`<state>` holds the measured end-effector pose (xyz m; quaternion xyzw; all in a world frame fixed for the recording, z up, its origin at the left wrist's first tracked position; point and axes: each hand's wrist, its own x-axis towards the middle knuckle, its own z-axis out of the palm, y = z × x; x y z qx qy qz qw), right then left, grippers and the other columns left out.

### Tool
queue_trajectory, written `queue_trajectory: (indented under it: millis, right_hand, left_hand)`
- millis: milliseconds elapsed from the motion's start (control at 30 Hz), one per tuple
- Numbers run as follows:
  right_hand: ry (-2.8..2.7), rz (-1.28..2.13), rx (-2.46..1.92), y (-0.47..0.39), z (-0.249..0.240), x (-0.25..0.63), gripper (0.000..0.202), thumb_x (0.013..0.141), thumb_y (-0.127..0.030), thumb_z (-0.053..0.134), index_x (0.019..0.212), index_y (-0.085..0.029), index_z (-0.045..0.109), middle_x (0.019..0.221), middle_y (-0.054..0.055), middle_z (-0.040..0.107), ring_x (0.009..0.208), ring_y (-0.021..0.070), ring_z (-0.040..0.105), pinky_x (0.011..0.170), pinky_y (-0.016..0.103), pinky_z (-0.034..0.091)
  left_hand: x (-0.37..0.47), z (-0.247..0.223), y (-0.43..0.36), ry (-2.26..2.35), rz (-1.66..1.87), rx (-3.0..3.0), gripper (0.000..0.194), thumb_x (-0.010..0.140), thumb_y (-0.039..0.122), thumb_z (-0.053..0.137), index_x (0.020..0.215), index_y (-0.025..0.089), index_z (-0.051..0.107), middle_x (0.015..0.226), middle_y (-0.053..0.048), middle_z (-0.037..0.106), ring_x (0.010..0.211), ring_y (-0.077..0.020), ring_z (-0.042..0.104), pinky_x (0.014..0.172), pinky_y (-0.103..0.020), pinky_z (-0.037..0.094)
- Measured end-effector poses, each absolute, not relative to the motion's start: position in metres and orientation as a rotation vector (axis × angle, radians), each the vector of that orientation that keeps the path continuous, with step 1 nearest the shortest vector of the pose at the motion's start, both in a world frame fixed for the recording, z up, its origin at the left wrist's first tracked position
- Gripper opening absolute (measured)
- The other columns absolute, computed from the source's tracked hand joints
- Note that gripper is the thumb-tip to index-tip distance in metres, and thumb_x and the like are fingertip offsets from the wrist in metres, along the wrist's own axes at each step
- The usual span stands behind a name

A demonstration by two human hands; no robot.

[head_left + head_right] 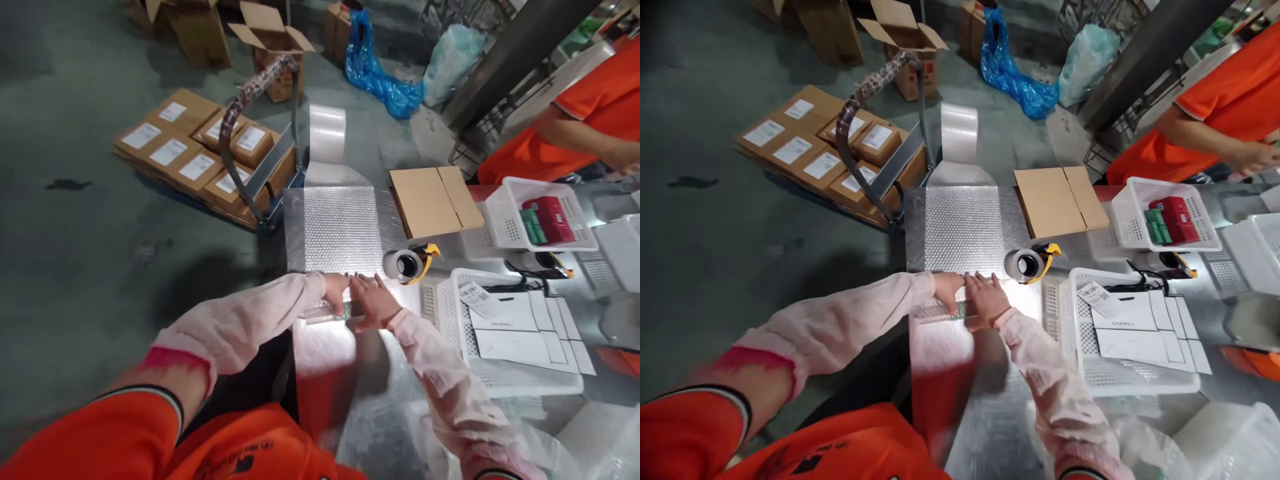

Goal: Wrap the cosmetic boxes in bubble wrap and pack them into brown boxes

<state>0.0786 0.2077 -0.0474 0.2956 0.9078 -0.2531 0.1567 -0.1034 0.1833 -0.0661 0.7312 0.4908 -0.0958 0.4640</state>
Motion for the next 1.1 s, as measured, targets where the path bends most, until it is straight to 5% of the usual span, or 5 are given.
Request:
queue_trajectory:
  millis: [167,333,567,700,1100]
  right_hand:
    - [2.693,-0.263,0.863,0.163,-0.063,0.074,0.056,0.073,-0.022,0.072,0.125,-0.006,0.059,0.12,0.021,0.066,0.114,0.0344,0.058,0.118,0.053,0.03]
    - [2.868,-0.15,0.878,0.152,-0.077,0.091,0.042,0.083,-0.019,0.057,0.124,-0.01,0.058,0.123,0.018,0.065,0.116,0.0318,0.055,0.114,0.051,0.032]
    - [2.537,-0.364,0.778,0.202,-0.05,0.053,0.072,0.056,-0.028,0.088,0.119,-0.007,0.06,0.11,0.018,0.067,0.103,0.0337,0.061,0.098,0.047,0.044]
    - [2.493,-0.709,0.696,0.273,-0.061,0.028,0.108,0.041,-0.041,0.097,0.138,-0.015,0.055,0.134,0.018,0.059,0.121,0.0377,0.055,0.1,0.046,0.045]
    - [2.412,-1.242,0.702,0.251,-0.092,0.059,0.04,0.061,-0.035,0.09,0.097,-0.021,0.079,0.101,0.004,0.076,0.095,0.0248,0.068,0.083,0.03,0.05]
  left_hand:
    - [-0.132,-0.078,0.195,1.222,-0.204,1.77,0.027,0.092,0.036,0.054,0.096,0.018,0.074,0.102,-0.003,0.075,0.096,-0.0188,0.068,0.085,-0.025,0.05]
    - [-0.129,-0.104,0.173,1.56,-0.168,1.79,0.024,0.083,0.026,0.067,0.102,0.013,0.073,0.117,-0.015,0.07,0.112,-0.0289,0.064,0.094,-0.034,0.048]
    - [-0.149,-0.104,0.186,1.889,-0.06,1.677,0.028,0.095,0.015,0.042,0.114,0.01,0.063,0.11,-0.017,0.069,0.105,-0.0266,0.066,0.09,-0.035,0.05]
    - [-0.18,-0.096,0.209,2.049,0.029,1.625,0.032,0.096,0.015,0.038,0.121,0.011,0.058,0.118,-0.017,0.064,0.107,-0.0259,0.065,0.091,-0.033,0.049]
    - [-0.186,-0.077,0.185,1.852,0.069,1.671,0.037,0.103,0.03,0.032,0.134,0.024,0.051,0.113,-0.008,0.071,0.103,-0.0236,0.068,0.085,-0.031,0.05]
